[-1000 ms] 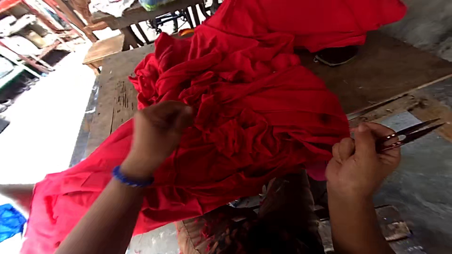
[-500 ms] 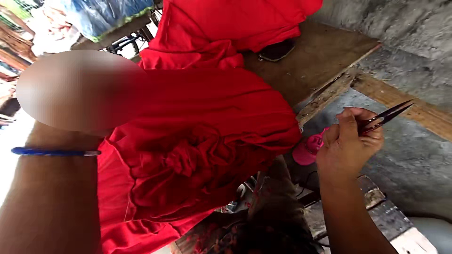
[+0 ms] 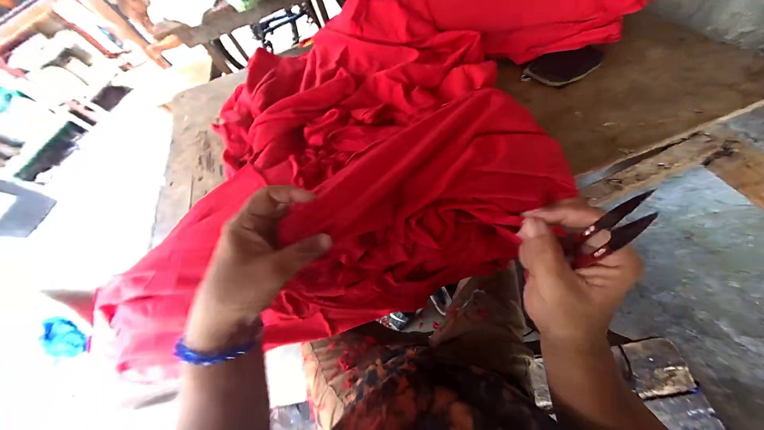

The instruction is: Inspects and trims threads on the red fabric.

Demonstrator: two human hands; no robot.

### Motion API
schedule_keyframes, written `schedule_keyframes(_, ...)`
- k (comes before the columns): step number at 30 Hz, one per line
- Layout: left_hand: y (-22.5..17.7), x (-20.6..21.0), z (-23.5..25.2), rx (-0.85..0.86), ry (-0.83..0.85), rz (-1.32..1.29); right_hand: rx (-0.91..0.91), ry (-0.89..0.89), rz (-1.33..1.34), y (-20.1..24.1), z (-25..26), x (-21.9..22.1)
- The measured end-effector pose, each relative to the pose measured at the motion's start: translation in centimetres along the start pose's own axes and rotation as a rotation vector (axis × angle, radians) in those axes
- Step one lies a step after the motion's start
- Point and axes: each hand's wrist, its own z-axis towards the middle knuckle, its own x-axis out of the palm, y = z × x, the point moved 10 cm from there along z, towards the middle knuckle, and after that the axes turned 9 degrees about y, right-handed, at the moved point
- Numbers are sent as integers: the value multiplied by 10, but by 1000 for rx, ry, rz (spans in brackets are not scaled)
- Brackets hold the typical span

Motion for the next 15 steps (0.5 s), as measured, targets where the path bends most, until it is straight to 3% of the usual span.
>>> schedule_keyframes(3, 9, 27, -26, 108, -75, -141, 1, 248, 127, 12, -6, 70)
schedule_keyframes(7, 21, 49, -43, 179, -109, -376, 189, 432, 240, -6, -26, 132)
schedule_keyframes(15, 34, 60, -56, 184, -97, -518, 206, 329, 189, -9, -42, 135)
